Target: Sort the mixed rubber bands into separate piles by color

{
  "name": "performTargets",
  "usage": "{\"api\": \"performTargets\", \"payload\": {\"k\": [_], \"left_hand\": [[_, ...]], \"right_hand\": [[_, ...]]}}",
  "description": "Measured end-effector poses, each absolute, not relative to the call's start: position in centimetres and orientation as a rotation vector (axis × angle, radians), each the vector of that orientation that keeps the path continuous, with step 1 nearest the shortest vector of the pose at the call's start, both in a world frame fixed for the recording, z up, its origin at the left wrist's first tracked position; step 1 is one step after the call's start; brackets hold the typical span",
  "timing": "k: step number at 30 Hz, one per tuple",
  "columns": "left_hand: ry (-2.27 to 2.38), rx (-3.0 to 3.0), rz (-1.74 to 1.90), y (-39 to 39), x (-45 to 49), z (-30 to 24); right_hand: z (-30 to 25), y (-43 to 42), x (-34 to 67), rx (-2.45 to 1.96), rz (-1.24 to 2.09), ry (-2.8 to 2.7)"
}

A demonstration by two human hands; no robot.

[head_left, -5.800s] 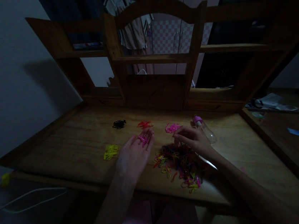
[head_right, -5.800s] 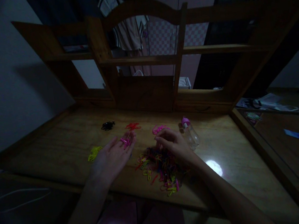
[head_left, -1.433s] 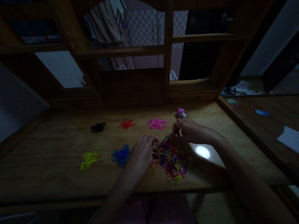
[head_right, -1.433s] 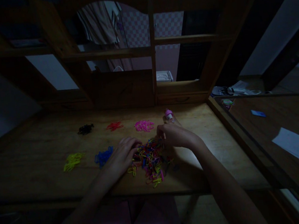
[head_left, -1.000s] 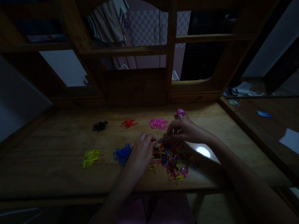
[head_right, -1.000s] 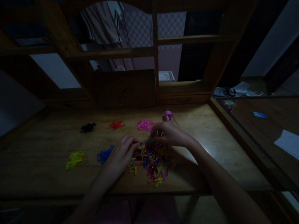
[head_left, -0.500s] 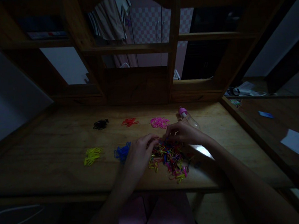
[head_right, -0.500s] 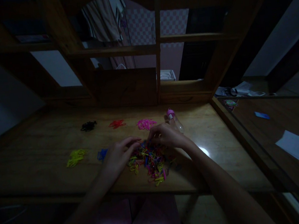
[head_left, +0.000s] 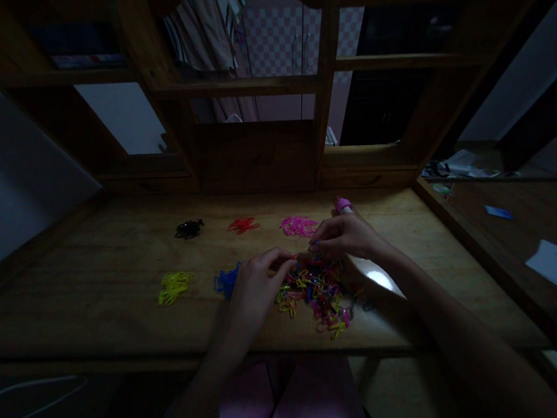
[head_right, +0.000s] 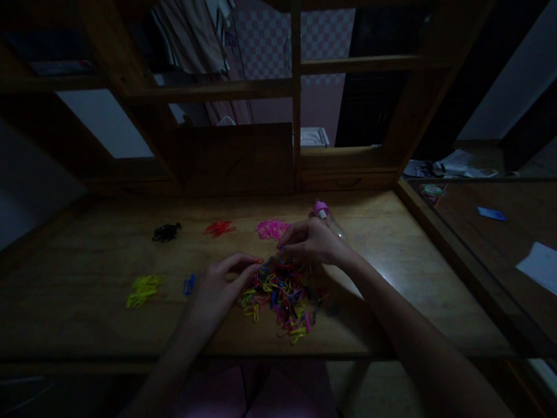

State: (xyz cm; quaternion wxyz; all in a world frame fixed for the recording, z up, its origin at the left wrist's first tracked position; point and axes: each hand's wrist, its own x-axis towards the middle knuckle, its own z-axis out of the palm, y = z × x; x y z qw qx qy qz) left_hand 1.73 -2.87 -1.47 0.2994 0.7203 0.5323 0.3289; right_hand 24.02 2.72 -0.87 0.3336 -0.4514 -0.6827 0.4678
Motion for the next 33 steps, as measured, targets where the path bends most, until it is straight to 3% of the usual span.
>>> {"api": "performTargets", "payload": {"k": [8, 19, 33], "left_hand": [[1.358, 1.808, 0.906, -2.6, 1.6, -2.2], [1.415, 2.273, 0.801, -0.2, 2.3, -2.7], [1.214, 2.297, 0.656, 0.1, 2.5, -2.1]], "right_hand": [[-1.3, 2.6, 24.2, -1.192, 1.358, -1.711], [-2.2, 3.2, 24.8, -1.217, 1.339, -1.694], [-1.7, 3.0, 24.6, -1.199, 1.375, -1.705]]}}
